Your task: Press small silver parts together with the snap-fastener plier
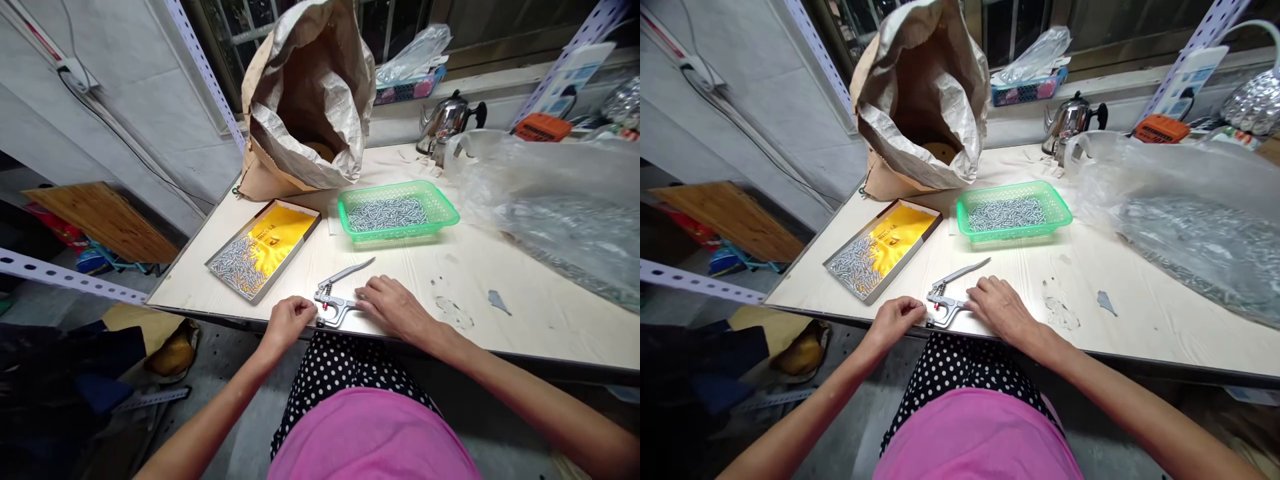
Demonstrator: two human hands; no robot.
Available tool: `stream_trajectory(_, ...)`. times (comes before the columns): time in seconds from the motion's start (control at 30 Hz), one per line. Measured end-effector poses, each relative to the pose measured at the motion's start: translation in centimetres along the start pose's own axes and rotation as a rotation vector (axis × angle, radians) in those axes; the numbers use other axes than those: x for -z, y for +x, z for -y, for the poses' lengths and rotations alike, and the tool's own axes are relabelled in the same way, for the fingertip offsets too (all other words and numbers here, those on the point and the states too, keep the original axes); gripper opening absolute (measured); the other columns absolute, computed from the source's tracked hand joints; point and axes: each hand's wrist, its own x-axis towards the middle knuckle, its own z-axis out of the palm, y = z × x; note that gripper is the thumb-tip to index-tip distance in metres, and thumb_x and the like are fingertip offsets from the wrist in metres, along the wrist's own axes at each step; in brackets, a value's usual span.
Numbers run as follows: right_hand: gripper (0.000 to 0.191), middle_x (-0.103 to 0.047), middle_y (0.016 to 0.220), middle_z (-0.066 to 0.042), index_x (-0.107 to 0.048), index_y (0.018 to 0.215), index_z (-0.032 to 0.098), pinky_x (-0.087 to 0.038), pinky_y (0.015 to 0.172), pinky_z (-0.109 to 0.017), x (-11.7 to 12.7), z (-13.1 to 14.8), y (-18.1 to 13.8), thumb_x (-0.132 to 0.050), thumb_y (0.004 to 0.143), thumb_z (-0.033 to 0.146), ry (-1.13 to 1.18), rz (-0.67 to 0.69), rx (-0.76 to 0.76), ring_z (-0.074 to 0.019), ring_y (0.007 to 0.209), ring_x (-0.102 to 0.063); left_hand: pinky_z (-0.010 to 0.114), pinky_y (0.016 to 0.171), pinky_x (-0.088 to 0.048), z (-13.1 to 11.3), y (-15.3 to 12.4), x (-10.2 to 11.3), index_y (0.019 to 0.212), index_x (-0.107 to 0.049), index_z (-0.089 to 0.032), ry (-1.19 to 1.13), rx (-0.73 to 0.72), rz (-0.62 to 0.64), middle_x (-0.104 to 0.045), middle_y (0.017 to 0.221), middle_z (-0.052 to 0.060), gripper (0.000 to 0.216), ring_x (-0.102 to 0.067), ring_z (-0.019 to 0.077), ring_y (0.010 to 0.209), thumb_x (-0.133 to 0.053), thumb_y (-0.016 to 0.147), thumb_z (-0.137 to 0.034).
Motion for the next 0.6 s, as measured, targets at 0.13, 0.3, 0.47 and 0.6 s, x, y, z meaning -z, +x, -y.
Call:
stream_trajectory(0.13,0.024,-0.061,0.097,-0.008,-0.063,0.114,0.018,-0.042,0.076,-0.034,-1.8,1.8,-1.4,-0.049,0.097,0.029,0.022,-0.009,-0.086,-0.0217,0.088,-0.053,0.022,0.050,-0.033,1.2,1.0,-0.2,0.077,-0.069,-0.014,-0.023,0.146,0.082,-0.060,0.060,-0.001,0.032,-0.050,0.0109,0.052,-0.060,0.073,-0.044)
stream_trajectory(0.3,0.024,-0.061,0.095,-0.009,-0.065,0.113,0.018,-0.041,0.075,-0.035,-3.2,2.9,-1.4,-0.048,0.097,0.023,-0.076,-0.099,-0.191,-0.0235,0.087,-0.050,0.020,0.040,-0.025,0.2,1.4,-0.5,0.076,-0.066,-0.014,-0.083,0.270,0.210,-0.051,0.053,-0.005,0.028,-0.037,0.0059,0.039,-0.061,0.072,-0.041)
stream_trajectory(0.47,0.025,-0.060,0.096,-0.009,-0.065,0.113,0.019,-0.041,0.076,-0.035,-3.5,2.6,-1.6,-0.045,0.098,0.024,-0.011,-0.148,-0.205,-0.0221,0.087,-0.051,0.019,0.037,-0.023,-0.5,1.9,-0.6,0.072,-0.063,-0.014,-0.035,0.300,0.272,-0.048,0.050,-0.006,0.023,-0.038,0.0057,0.037,-0.064,0.072,-0.037)
stream_trajectory(0.6,0.027,-0.060,0.095,-0.009,-0.066,0.112,0.019,-0.042,0.076,-0.035,-3.5,2.5,-1.7,-0.043,0.099,0.026,0.018,-0.164,-0.215,-0.0222,0.087,-0.052,0.019,0.036,-0.023,-0.7,2.7,-0.4,0.064,-0.058,-0.015,-0.020,0.346,0.359,-0.048,0.048,-0.007,0.022,-0.038,0.0054,0.036,-0.064,0.072,-0.035)
